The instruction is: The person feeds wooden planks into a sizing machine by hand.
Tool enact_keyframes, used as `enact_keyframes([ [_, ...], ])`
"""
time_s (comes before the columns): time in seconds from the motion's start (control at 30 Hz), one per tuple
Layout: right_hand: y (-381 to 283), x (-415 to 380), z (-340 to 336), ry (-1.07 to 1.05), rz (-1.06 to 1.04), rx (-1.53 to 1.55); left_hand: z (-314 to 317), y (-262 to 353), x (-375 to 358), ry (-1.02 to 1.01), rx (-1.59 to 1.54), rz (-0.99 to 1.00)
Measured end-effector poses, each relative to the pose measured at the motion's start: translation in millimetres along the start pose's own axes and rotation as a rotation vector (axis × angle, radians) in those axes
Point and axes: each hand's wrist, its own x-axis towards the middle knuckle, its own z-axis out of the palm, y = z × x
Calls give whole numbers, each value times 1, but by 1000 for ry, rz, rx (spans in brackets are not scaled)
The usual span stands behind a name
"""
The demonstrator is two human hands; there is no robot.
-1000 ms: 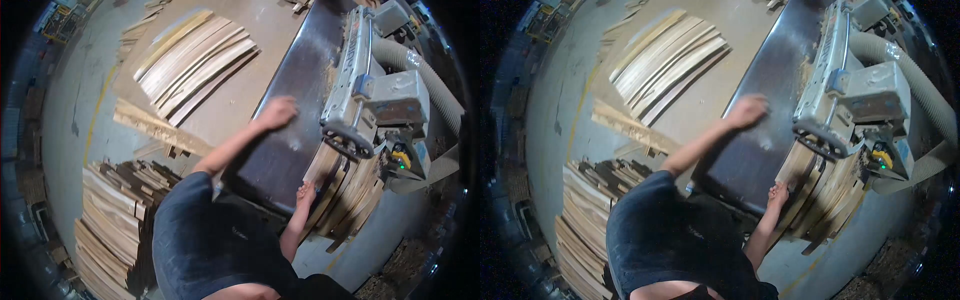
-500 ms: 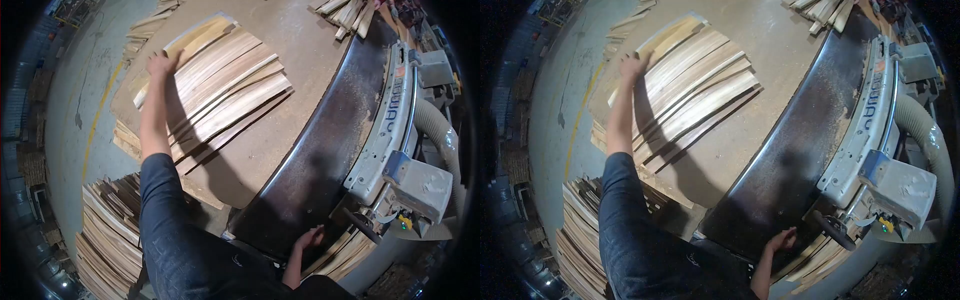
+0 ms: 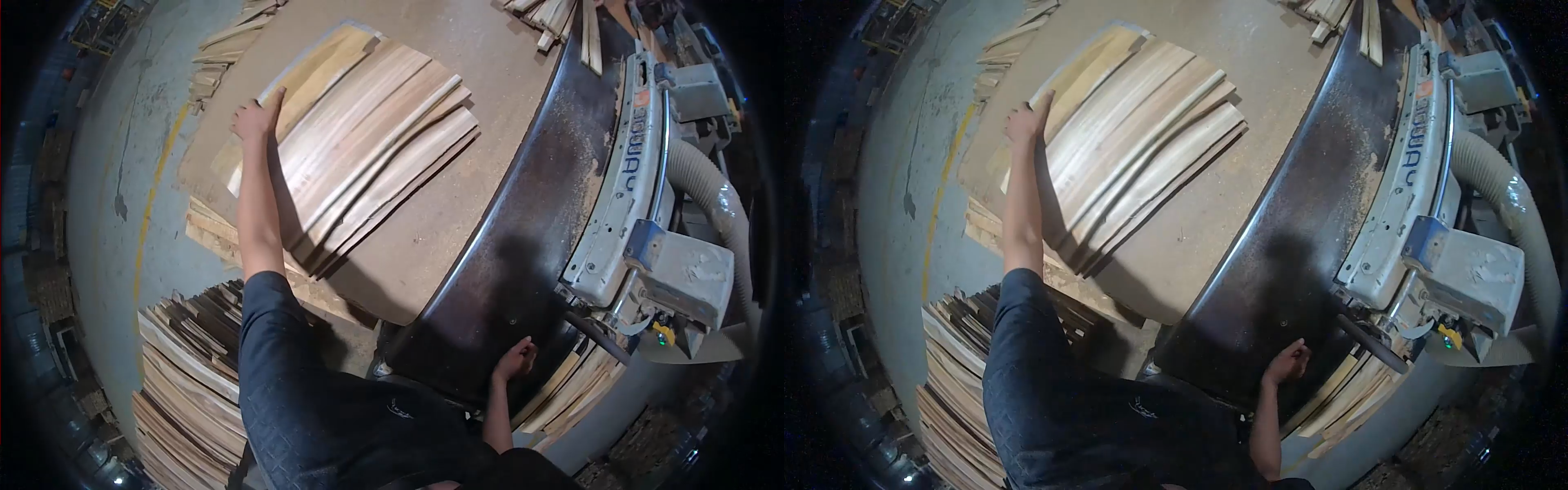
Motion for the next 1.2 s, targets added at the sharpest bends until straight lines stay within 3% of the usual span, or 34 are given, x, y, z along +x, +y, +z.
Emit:
enact_keyframes([
  [0.1,-1,0,-1,-34,23,-77,-13,-17,-39,12,6,-19],
  [0.2,-9,-3,-5,-18,24,34,-19,-37,-75,-147,-43,-37],
  [0.3,-5,-8,0,29,-19,145,-11,-66,-117,-302,-226,-58],
  [0.37,-10,-14,-4,48,-70,176,-24,-77,-155,-440,-539,-12],
  [0.47,-21,-32,-19,-41,-12,287,-54,-67,-211,-404,-643,-5],
  [0.57,-15,-51,-22,-33,-249,361,-82,-61,-241,-437,-868,27],
  [0.8,-8,-65,-33,-54,-337,447,-187,-24,-310,-495,-715,106],
  [0.87,-4,-62,-35,-62,-347,460,-148,-7,-305,-568,-808,143],
  [0.93,2,-63,-38,-109,-417,481,-144,28,-345,-432,-766,293],
  [0.97,3,-62,-45,-153,-395,537,-85,38,-336,-232,-462,463],
  [1.07,18,-66,-55,-267,-308,706,-61,69,-422,-346,-222,612],
  [1.1,26,-69,-62,-326,-293,695,-54,72,-435,-352,-222,632],
  [1.17,43,-86,-77,-428,-221,759,-38,75,-463,-142,-244,600],
  [1.2,53,-95,-84,-489,-178,792,-48,77,-472,-227,-254,537],
])
